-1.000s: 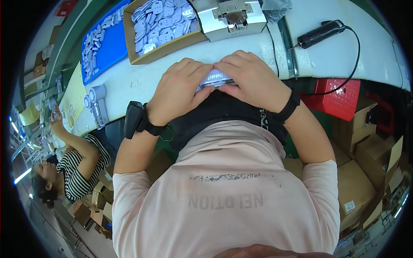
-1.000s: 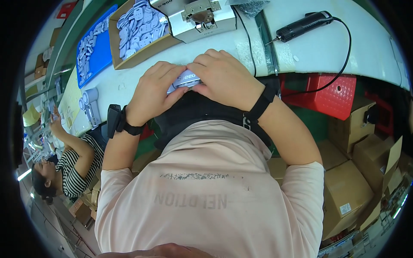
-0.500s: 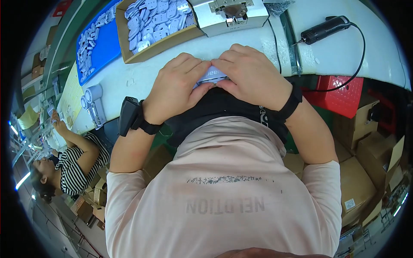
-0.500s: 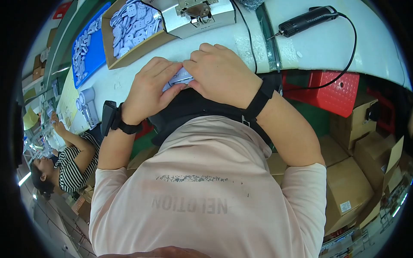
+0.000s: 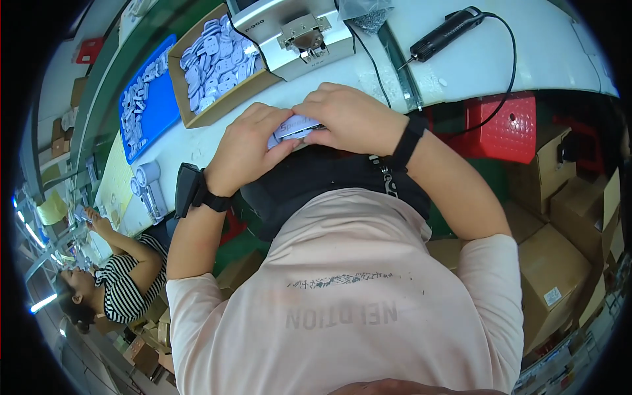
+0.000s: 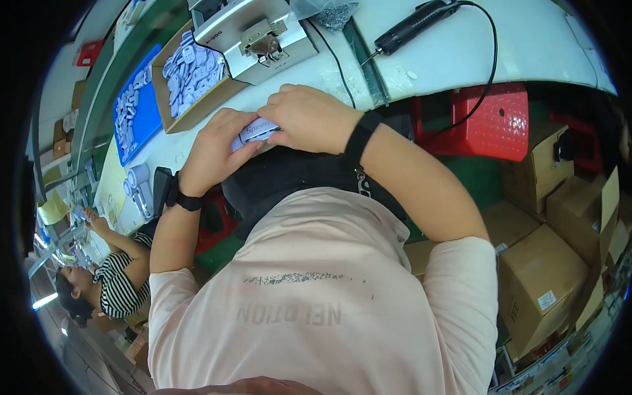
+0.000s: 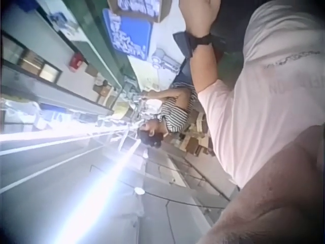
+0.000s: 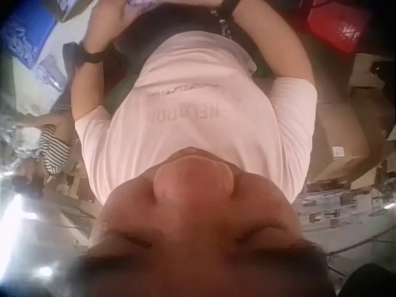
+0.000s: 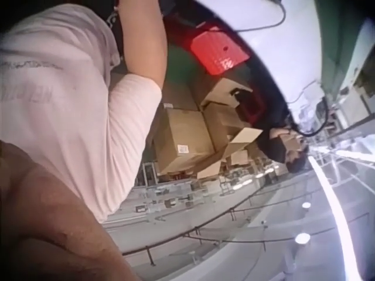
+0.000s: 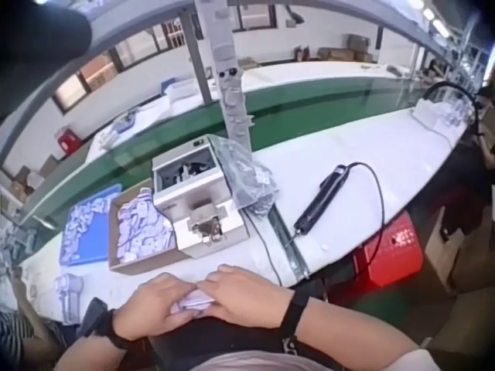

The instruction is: Assemble small handheld fans by connecting plastic housings and internal components, then securing them with an electric screwdriver.

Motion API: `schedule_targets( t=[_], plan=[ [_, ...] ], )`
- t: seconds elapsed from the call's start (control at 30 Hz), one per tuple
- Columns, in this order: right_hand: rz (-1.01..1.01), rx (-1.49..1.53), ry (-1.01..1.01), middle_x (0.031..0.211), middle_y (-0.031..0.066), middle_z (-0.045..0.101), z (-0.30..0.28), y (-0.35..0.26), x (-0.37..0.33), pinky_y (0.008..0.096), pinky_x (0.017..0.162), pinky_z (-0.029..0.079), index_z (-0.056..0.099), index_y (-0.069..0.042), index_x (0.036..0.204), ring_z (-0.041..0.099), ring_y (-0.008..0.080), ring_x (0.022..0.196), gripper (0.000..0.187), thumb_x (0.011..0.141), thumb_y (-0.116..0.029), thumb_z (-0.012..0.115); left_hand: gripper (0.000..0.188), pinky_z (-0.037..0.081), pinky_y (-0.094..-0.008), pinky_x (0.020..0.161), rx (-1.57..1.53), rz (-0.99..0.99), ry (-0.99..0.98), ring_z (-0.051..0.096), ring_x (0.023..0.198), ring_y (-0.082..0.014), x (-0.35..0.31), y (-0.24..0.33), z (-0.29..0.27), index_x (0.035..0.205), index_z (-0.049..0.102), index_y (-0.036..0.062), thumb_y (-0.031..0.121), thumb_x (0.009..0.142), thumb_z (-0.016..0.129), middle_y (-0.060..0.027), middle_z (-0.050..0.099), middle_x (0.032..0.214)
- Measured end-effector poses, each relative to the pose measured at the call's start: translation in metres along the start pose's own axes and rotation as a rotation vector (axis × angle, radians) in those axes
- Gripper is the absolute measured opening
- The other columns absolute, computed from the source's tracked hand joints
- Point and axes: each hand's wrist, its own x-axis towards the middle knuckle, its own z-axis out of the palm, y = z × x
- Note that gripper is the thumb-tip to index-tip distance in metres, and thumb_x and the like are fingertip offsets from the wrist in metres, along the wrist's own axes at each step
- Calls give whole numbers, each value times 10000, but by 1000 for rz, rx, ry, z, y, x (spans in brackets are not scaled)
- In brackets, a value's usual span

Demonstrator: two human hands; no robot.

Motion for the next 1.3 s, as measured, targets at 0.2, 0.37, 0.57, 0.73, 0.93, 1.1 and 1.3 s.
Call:
schedule_targets(
  t=[0.2,0.37,0.57,0.73,0.93,1.1,1.3],
  plan=[
    [19,45,212,1033,123,702,10,-5,-21,421,934,506,678,-60,1245,635,327,1071,439,847,-213,783,426,524,-442,891,-243,-93,-121,638,1038,-355,8,0,-12,1184,711,80,253,809,813,-120,703,1073],
    [91,148,144,1125,137,691,6,3,-17,421,935,501,667,-59,1262,646,336,1054,436,876,-234,772,436,520,-438,903,155,7,-10,633,1089,-332,2,10,-15,1191,714,90,237,795,820,-98,700,1119],
    [157,190,153,1204,147,671,7,2,-12,419,926,500,666,-58,1264,664,337,1023,429,900,-265,758,428,521,-420,935,191,62,145,626,1132,-308,-3,3,-4,1183,731,128,148,767,825,-85,680,1176],
    [86,7,297,1222,141,675,18,-4,-18,407,901,537,678,-61,1256,674,328,1033,395,879,-145,758,432,532,-402,942,202,220,304,623,1151,-301,-15,-22,13,1183,759,183,94,763,809,-71,671,1222],
    [-74,-208,379,1275,117,676,28,0,-28,393,882,579,705,-68,1234,675,325,1116,466,778,12,757,411,550,-406,910,219,294,404,621,1151,-300,-16,-36,31,1162,780,219,89,771,784,-51,673,1242],
    [-116,-282,350,1292,115,679,26,2,-26,400,893,577,709,-55,1226,670,333,1155,486,746,-9,767,378,561,-408,877,256,330,379,623,1132,-301,-12,-40,29,1133,788,218,110,772,759,-39,675,1237],
    [-146,-309,279,1312,117,676,21,5,-29,402,890,576,693,-34,1235,668,350,1165,479,766,-54,788,371,564,-408,858,274,357,363,624,1119,-299,-9,-42,25,1130,785,218,116,777,735,-31,675,1229]
  ],
)
